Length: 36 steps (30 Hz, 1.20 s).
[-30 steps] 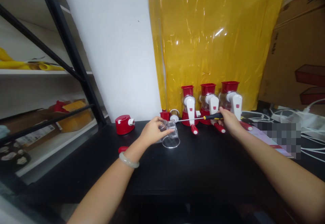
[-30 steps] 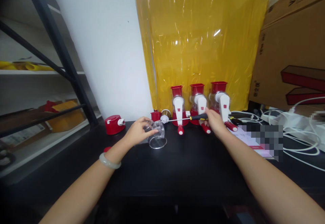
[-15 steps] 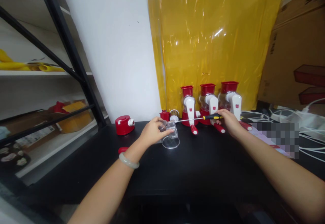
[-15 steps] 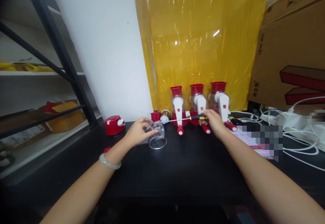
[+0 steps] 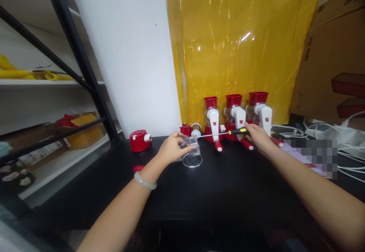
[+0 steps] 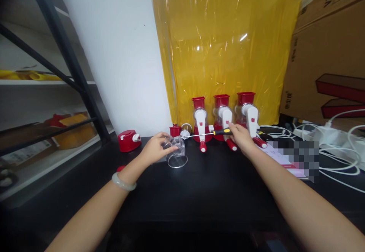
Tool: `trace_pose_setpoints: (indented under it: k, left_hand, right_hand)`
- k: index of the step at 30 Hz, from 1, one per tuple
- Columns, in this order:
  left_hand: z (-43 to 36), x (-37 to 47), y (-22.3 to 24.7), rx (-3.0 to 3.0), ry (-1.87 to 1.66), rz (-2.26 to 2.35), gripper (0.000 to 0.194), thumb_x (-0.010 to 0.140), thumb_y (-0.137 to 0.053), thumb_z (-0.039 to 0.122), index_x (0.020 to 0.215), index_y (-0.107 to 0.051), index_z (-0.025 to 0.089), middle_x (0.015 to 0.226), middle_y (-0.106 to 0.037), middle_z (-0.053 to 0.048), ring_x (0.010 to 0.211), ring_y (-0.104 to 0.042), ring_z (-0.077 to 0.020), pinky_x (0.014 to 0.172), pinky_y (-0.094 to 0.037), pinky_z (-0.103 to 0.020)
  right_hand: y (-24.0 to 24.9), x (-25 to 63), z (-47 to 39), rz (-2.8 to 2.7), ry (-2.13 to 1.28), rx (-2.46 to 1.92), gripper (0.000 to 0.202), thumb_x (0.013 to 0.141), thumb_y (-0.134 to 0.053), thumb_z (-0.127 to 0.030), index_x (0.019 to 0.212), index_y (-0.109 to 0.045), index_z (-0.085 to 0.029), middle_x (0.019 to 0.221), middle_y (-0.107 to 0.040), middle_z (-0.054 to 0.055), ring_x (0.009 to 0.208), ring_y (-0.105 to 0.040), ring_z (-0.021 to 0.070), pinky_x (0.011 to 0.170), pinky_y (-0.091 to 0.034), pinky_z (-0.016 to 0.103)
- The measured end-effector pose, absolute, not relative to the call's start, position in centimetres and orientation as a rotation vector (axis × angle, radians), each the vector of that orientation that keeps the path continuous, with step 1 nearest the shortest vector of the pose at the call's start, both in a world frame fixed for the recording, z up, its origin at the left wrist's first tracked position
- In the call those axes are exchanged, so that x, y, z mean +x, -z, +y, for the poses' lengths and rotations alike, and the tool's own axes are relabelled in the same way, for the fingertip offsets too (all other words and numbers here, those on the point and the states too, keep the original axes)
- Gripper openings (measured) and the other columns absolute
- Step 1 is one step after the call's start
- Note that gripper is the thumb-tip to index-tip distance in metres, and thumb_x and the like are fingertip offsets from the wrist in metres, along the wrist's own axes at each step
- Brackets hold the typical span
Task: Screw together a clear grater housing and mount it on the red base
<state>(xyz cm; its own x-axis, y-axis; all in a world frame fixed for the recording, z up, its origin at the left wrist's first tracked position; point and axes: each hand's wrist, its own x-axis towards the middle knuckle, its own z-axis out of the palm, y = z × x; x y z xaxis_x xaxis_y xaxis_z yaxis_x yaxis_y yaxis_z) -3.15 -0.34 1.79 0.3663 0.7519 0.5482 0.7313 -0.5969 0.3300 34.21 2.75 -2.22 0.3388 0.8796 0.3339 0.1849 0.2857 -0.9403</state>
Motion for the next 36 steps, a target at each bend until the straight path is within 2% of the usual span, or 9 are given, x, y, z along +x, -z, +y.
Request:
trace_pose_setpoints:
  k: [6, 13, 18, 21, 23, 26, 29, 32, 36]
  left_hand:
    - [-0.5, -3.1, -1.9, 2.559, -1.054, 1.406, 0.041, 0.080, -0.078, 0.060, 0.075, -0.072, 0.020, 0.115, -0.069, -0.010, 0.101, -0.071, -0.0260, 0.100, -0.056, -0.043]
    - [-0.4, -3.1, -1.9, 2.552, -1.049, 1.418, 0.041, 0.080, -0.078, 0.060, 0.075, -0.073, 0.020, 0.116, -0.069, -0.011, 0.097, -0.072, -0.0261, 0.097, -0.057, -0.045]
    - [-0.4, -3.1, -1.9, 2.553, -1.062, 1.394, 0.040, 0.081, -0.078, 0.059, 0.074, -0.072, 0.020, 0.115, -0.068, -0.010, 0.100, -0.071, -0.0263, 0.098, -0.056, -0.046]
    - [-0.5, -3.0, -2.0, 2.556, -1.061, 1.391, 0.039, 0.081, -0.079, 0.058, 0.075, -0.072, 0.020, 0.114, -0.068, -0.010, 0.101, -0.071, -0.0265, 0.099, -0.056, -0.046]
    - [-0.5, -3.0, -2.0, 2.558, -1.065, 1.393, 0.039, 0.080, -0.079, 0.058, 0.075, -0.072, 0.020, 0.115, -0.068, -0.010, 0.101, -0.071, -0.0265, 0.099, -0.056, -0.045]
    - [-0.5, -3.1, -1.9, 2.555, -1.051, 1.409, 0.040, 0.081, -0.078, 0.060, 0.076, -0.072, 0.020, 0.116, -0.069, -0.010, 0.100, -0.071, -0.0265, 0.099, -0.056, -0.046]
    - [-0.4, -3.1, -1.9, 2.567, -1.045, 1.406, 0.041, 0.081, -0.078, 0.061, 0.077, -0.073, 0.020, 0.116, -0.069, -0.010, 0.100, -0.071, -0.0265, 0.100, -0.056, -0.046]
    - [-0.5, -3.1, -1.9, 2.563, -1.045, 1.412, 0.041, 0.081, -0.078, 0.060, 0.076, -0.073, 0.020, 0.117, -0.069, -0.011, 0.101, -0.071, -0.0266, 0.100, -0.055, -0.045]
    - [-0.6, -3.0, -2.1, 2.547, -1.047, 1.416, 0.039, 0.081, -0.079, 0.058, 0.075, -0.072, 0.020, 0.116, -0.069, -0.011, 0.101, -0.071, -0.0266, 0.100, -0.055, -0.044]
  right_hand:
    - [1.9, 34.0, 2.5, -1.152, -0.613, -1.222, 0.049, 0.087, -0.062, -0.067, 0.073, -0.059, -0.021, 0.045, -0.049, -0.003, 0.042, -0.043, 0.0107, 0.041, -0.031, 0.023]
    - [1.5, 33.8, 2.1, -1.109, -0.643, -1.251, 0.053, 0.084, -0.065, -0.071, 0.070, -0.059, -0.020, 0.043, -0.046, -0.003, 0.040, -0.040, 0.0108, 0.040, -0.028, 0.024]
    - [1.9, 34.4, 2.8, -1.154, -0.566, -1.302, 0.054, 0.089, -0.058, -0.071, 0.069, -0.059, -0.021, 0.048, -0.054, 0.001, 0.044, -0.049, 0.0137, 0.043, -0.037, 0.026]
    - [2.2, 34.5, 3.3, -1.111, -0.641, -1.207, 0.045, 0.089, -0.062, -0.063, 0.069, -0.057, -0.023, 0.054, -0.059, 0.002, 0.048, -0.054, 0.0153, 0.048, -0.045, 0.028]
    - [2.3, 34.3, 3.5, -1.038, -0.770, -1.064, 0.034, 0.084, -0.069, -0.052, 0.071, -0.056, -0.023, 0.058, -0.062, 0.001, 0.050, -0.056, 0.0155, 0.050, -0.048, 0.029]
    - [2.2, 34.0, 3.5, -0.960, -0.890, -0.902, 0.026, 0.076, -0.072, -0.040, 0.071, -0.054, -0.023, 0.058, -0.061, 0.000, 0.050, -0.054, 0.0148, 0.049, -0.047, 0.029]
    - [2.0, 33.8, 3.3, -0.966, -0.879, -0.876, 0.024, 0.074, -0.071, -0.037, 0.069, -0.053, -0.023, 0.055, -0.057, -0.001, 0.049, -0.051, 0.0139, 0.047, -0.044, 0.027]
    - [2.0, 33.9, 3.3, -1.008, -0.831, -0.892, 0.025, 0.077, -0.071, -0.039, 0.071, -0.053, -0.023, 0.053, -0.055, -0.002, 0.048, -0.050, 0.0137, 0.046, -0.042, 0.027]
    - [2.2, 34.1, 3.3, -1.079, -0.723, -1.029, 0.036, 0.081, -0.072, -0.054, 0.074, -0.054, -0.024, 0.053, -0.055, -0.002, 0.045, -0.049, 0.0140, 0.043, -0.038, 0.027]
